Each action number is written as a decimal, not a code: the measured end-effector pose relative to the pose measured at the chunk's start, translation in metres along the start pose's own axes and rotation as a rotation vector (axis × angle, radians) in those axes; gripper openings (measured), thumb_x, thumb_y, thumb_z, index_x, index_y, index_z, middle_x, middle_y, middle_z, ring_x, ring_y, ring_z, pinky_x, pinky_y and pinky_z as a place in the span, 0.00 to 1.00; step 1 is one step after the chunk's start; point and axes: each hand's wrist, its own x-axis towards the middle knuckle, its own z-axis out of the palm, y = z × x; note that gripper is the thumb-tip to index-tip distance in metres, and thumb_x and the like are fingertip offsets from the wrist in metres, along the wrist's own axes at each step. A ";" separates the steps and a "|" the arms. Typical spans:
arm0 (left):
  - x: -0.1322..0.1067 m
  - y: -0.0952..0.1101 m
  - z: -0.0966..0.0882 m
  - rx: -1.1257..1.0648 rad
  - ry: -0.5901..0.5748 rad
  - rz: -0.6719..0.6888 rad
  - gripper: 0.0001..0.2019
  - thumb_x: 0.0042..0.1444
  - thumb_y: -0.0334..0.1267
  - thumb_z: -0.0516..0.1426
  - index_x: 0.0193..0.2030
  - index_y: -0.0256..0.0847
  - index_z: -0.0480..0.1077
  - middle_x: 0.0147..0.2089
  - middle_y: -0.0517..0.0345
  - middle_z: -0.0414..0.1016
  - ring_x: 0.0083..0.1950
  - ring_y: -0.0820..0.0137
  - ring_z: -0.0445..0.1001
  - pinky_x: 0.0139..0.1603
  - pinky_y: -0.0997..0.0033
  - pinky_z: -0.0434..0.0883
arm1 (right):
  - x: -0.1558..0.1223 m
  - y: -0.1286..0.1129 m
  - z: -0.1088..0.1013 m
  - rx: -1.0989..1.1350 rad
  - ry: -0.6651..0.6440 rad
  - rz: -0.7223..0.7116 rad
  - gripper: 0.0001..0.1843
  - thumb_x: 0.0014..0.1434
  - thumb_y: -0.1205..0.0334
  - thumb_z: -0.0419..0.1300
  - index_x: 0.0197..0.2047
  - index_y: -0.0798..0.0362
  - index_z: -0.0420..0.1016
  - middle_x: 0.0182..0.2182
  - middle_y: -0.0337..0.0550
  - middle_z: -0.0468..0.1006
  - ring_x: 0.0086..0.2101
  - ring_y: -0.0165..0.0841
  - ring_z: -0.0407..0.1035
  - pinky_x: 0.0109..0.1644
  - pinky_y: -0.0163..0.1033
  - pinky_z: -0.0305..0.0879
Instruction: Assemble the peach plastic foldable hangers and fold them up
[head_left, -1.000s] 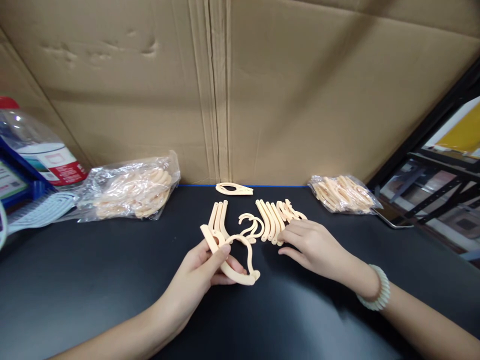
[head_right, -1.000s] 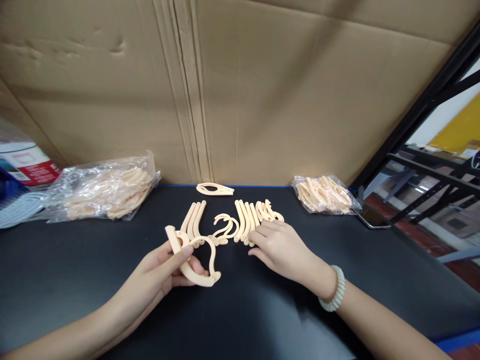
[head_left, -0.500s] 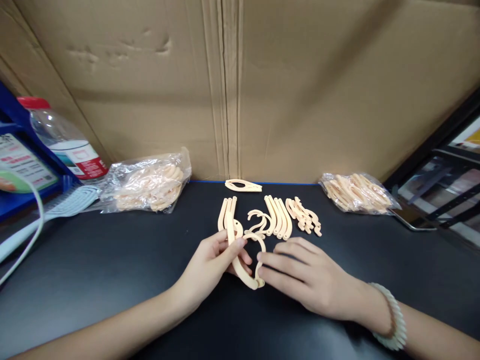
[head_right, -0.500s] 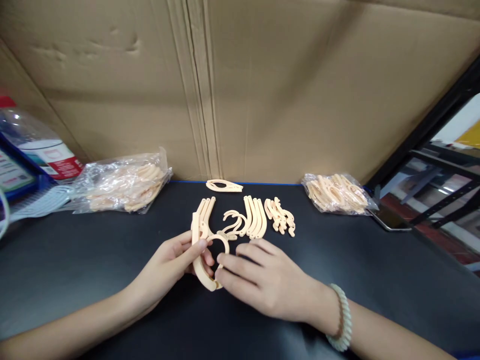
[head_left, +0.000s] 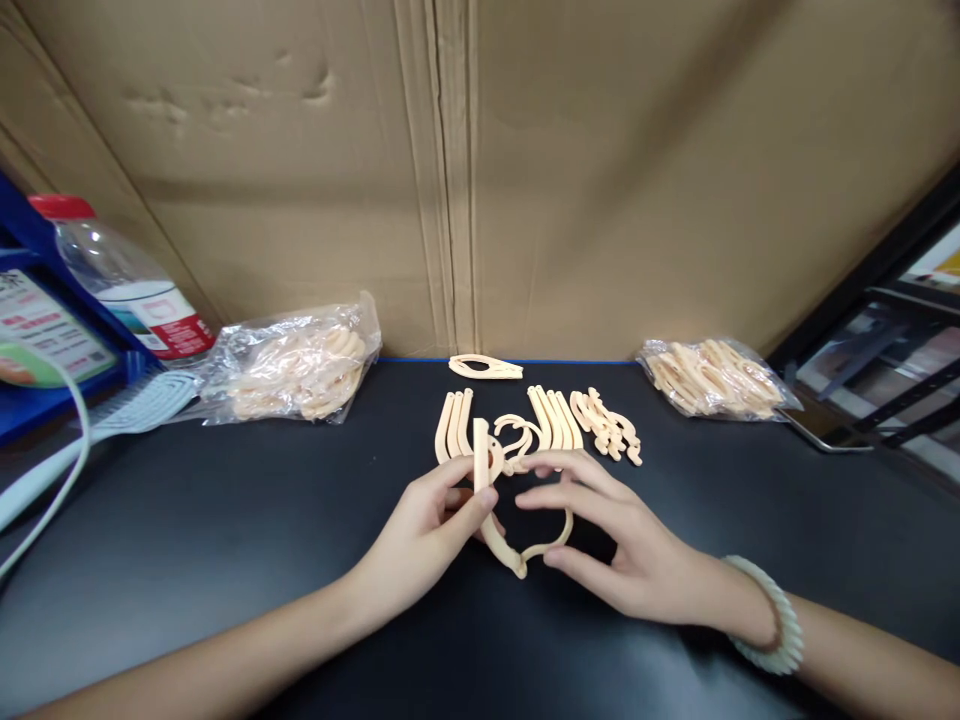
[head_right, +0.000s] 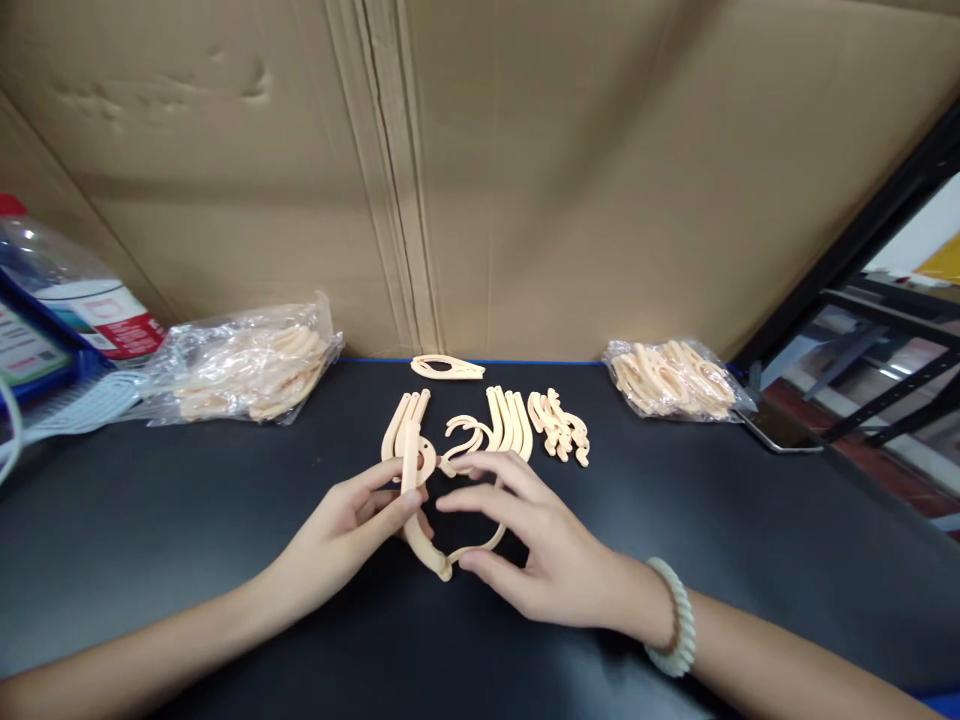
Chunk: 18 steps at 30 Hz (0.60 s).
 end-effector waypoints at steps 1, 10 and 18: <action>0.000 0.000 0.000 0.034 0.010 0.019 0.13 0.60 0.41 0.57 0.48 0.35 0.69 0.34 0.57 0.76 0.33 0.69 0.76 0.38 0.68 0.75 | 0.000 -0.001 0.000 0.086 -0.003 0.057 0.21 0.61 0.62 0.61 0.58 0.50 0.67 0.61 0.53 0.62 0.61 0.39 0.57 0.63 0.47 0.59; -0.002 0.001 0.001 0.205 0.037 0.047 0.13 0.58 0.39 0.58 0.46 0.35 0.73 0.34 0.56 0.76 0.30 0.69 0.77 0.30 0.72 0.75 | 0.004 0.004 -0.001 0.598 -0.076 0.198 0.28 0.61 0.58 0.62 0.63 0.44 0.64 0.64 0.47 0.61 0.65 0.41 0.52 0.68 0.54 0.45; -0.002 -0.002 -0.004 0.344 0.102 0.108 0.10 0.60 0.38 0.56 0.44 0.37 0.73 0.33 0.58 0.74 0.27 0.72 0.77 0.26 0.76 0.74 | 0.005 0.008 0.002 0.799 0.157 0.395 0.17 0.61 0.59 0.61 0.54 0.49 0.69 0.45 0.46 0.77 0.48 0.36 0.72 0.54 0.44 0.67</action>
